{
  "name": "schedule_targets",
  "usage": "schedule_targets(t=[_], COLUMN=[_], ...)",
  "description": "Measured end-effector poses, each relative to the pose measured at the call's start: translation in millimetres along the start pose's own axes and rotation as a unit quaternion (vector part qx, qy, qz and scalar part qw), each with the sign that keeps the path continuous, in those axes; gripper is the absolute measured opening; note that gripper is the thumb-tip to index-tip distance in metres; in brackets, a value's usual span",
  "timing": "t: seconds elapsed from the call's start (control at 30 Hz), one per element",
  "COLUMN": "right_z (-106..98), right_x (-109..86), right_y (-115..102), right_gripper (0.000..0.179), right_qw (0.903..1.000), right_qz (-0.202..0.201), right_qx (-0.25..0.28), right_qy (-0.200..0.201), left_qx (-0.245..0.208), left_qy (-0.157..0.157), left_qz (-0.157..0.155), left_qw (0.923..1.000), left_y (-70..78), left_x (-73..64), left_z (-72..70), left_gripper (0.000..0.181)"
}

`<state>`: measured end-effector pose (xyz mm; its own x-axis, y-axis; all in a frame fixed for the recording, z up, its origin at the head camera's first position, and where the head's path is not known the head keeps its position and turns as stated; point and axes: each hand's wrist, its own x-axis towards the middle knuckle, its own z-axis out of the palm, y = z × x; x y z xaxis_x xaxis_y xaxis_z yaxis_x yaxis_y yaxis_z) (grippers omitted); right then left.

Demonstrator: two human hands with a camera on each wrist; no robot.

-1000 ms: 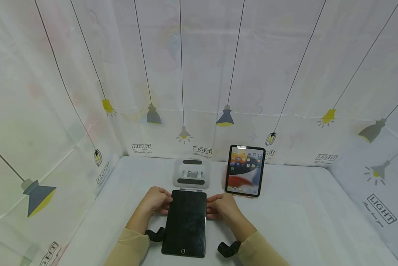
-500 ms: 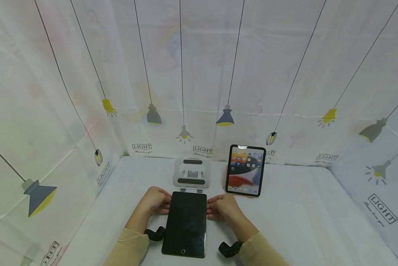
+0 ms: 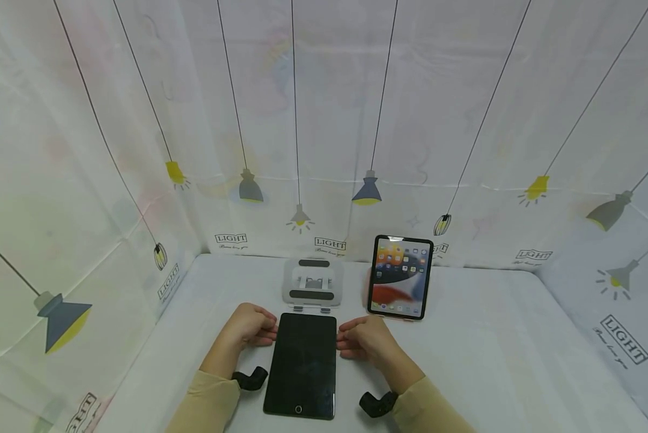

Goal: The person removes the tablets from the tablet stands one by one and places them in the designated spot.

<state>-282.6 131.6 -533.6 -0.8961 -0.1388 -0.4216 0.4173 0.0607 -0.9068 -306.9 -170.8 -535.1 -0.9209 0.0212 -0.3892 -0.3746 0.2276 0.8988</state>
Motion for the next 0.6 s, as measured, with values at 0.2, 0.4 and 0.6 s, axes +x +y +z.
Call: schedule_targets(t=[0.2,0.4,0.6], right_z=[-1.9,-0.5,-0.8], right_x=[-1.9,-7.3,-10.8], right_y=[0.8,-0.8,-3.3], right_gripper=[0.029,0.03,0.032], right_qw=[1.0,1.0,0.9999], right_qz=[0.005,0.004,0.009], right_qx=[0.002,0.006,0.005], right_qy=[0.0,0.004,0.002], left_qx=[-0.014,-0.031,-0.018], left_qy=[-0.006,-0.011,-0.006], left_qz=[-0.012,-0.018,-0.022], left_qw=[0.9998,0.9993,0.9996], left_y=[0.9,2.9,5.1], left_x=[-1.2,-0.7,-3.1], left_z=[-3.0,-4.5,-6.2], left_gripper=[0.019,0.02,0.02])
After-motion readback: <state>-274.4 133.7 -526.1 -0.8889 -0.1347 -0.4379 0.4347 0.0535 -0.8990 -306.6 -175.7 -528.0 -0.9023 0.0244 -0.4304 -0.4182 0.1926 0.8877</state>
